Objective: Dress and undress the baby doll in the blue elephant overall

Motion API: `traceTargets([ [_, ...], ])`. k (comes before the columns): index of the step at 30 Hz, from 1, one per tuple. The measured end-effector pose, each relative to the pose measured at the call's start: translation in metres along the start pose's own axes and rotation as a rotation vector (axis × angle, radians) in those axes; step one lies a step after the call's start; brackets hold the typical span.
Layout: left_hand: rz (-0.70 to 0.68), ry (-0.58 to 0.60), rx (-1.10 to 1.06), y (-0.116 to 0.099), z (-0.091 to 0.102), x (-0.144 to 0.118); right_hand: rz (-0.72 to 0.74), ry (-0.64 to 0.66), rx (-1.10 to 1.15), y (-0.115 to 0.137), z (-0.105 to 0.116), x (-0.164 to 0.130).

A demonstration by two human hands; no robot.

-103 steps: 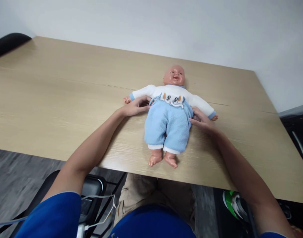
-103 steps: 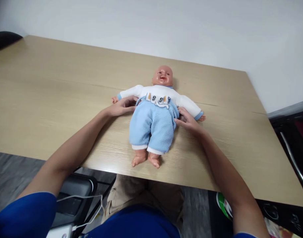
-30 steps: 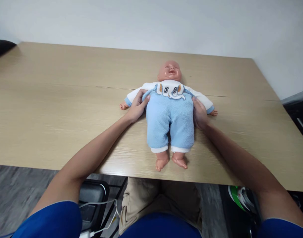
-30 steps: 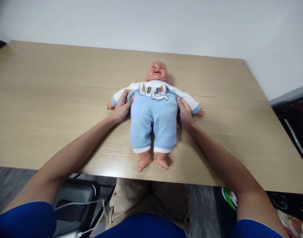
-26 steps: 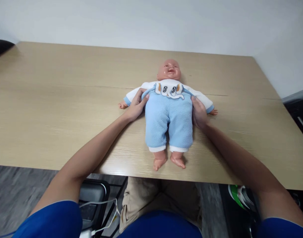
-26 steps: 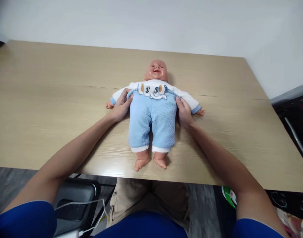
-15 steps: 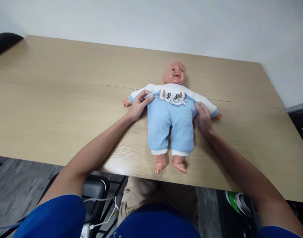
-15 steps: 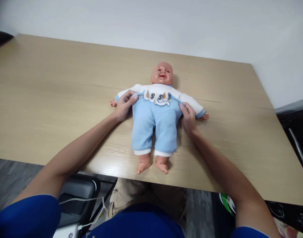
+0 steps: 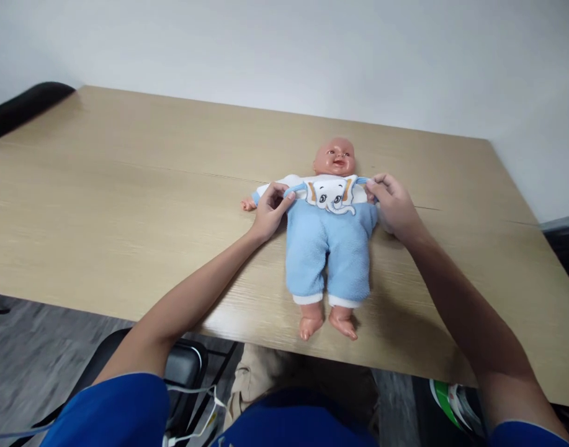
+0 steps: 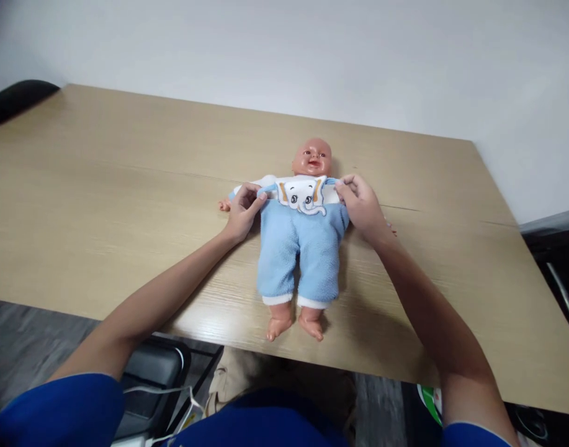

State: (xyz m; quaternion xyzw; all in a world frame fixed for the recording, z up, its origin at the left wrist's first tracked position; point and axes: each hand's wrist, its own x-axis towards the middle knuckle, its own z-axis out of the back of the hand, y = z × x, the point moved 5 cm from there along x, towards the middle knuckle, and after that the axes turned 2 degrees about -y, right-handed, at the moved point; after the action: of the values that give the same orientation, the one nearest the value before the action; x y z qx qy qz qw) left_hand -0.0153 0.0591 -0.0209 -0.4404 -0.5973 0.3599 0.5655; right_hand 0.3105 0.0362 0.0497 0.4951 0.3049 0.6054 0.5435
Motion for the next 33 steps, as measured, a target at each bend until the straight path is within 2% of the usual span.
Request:
traceTargets([
  [4, -0.016, -0.02, -0.037, 0.0, 0.001, -0.001, 0.175, -0.052, -0.165, 0.034, -0.03, 0.027],
  [6, -0.019, -0.026, -0.043, -0.001, 0.002, -0.002, 0.294, 0.033, -0.274, 0.055, -0.057, 0.039],
  [9, -0.039, -0.021, -0.024, -0.004, 0.004, -0.006, 0.407, 0.346, -0.469, 0.075, -0.107, 0.06],
  [13, -0.085, -0.047, 0.078, -0.009, 0.006, -0.012, 0.472, 0.871, -0.677, 0.074, -0.167, 0.082],
  [15, -0.116, -0.074, 0.131, -0.01, 0.007, -0.014, 0.509, 0.997, -0.767, 0.07, -0.186, 0.088],
  [17, -0.136, -0.083, 0.169, -0.011, 0.006, -0.015, 0.577, 0.997, -0.853, 0.069, -0.198, 0.09],
  [21, -0.155, -0.069, 0.219, -0.013, 0.004, -0.015, 0.643, 0.94, -0.903, 0.067, -0.209, 0.082],
  [25, -0.213, -0.072, 0.224, -0.017, 0.002, -0.018, 0.641, 0.887, -0.862, 0.066, -0.204, 0.078],
  [30, -0.32, -0.062, 0.289, -0.023, -0.003, -0.024, 0.57, 0.642, -0.575, 0.063, -0.167, 0.094],
  [33, -0.471, -0.045, 0.366, -0.028, -0.004, -0.029, 0.543, 0.601, -0.461, 0.059, -0.144, 0.101],
])
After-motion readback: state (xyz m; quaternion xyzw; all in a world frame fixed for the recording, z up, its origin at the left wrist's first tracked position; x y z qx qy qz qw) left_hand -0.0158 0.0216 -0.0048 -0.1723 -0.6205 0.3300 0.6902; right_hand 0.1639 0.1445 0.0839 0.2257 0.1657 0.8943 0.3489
